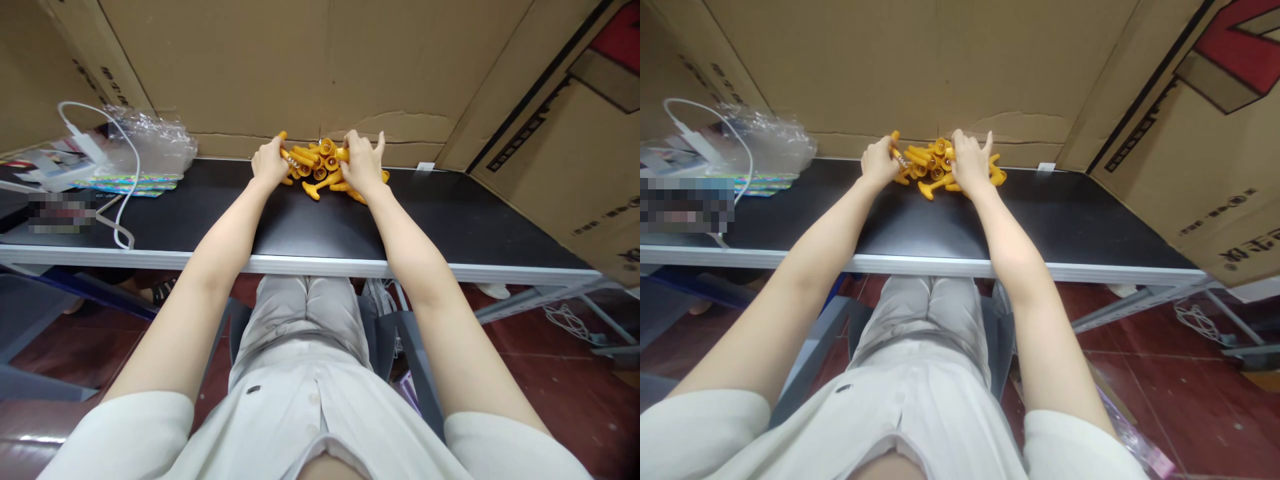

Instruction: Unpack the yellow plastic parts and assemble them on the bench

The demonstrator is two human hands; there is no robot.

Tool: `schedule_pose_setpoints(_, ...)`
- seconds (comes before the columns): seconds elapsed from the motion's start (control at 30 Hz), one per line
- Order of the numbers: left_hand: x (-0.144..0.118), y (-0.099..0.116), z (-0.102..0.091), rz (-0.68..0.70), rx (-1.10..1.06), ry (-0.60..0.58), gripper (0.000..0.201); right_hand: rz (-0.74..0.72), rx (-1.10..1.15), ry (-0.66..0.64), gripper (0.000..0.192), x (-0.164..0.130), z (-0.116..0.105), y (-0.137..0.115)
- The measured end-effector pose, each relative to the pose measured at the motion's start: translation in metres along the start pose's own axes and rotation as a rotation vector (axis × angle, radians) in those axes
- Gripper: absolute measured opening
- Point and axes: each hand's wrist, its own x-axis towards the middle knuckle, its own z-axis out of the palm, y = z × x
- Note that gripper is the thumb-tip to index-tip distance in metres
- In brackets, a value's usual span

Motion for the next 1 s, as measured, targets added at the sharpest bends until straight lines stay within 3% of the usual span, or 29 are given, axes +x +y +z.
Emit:
schedule_pose_setpoints(0.2,0.017,-0.042,0.008,-0.148,-0.04,-0.004,0.071,-0.02,0.014,0.014,0.028,0.003,0.011,0.01)
schedule_pose_setpoints(0.33,0.018,-0.067,0.01,-0.355,0.011,-0.093,0.073,-0.037,0.019,0.011,0.03,0.003,0.012,0.011)
schedule_pose_setpoints(0.43,0.016,-0.076,0.008,-0.401,0.074,-0.185,0.074,-0.03,0.015,0.002,0.031,0.003,0.011,0.01)
schedule_pose_setpoints(0.57,0.017,-0.079,0.006,-0.451,0.115,-0.227,0.077,-0.012,0.02,-0.016,0.032,0.002,0.008,0.008)
schedule_pose_setpoints(0.7,0.018,-0.076,0.004,-0.473,0.145,-0.159,0.074,-0.005,0.034,-0.028,0.032,0.003,0.008,0.008)
schedule_pose_setpoints(0.8,0.015,-0.068,0.0,-0.438,0.17,-0.119,0.069,-0.01,0.036,-0.022,0.031,0.003,0.01,0.009)
schedule_pose_setpoints(1.0,0.009,-0.055,-0.005,-0.347,0.296,-0.186,0.066,-0.025,0.032,-0.017,0.03,0.004,0.013,0.012)
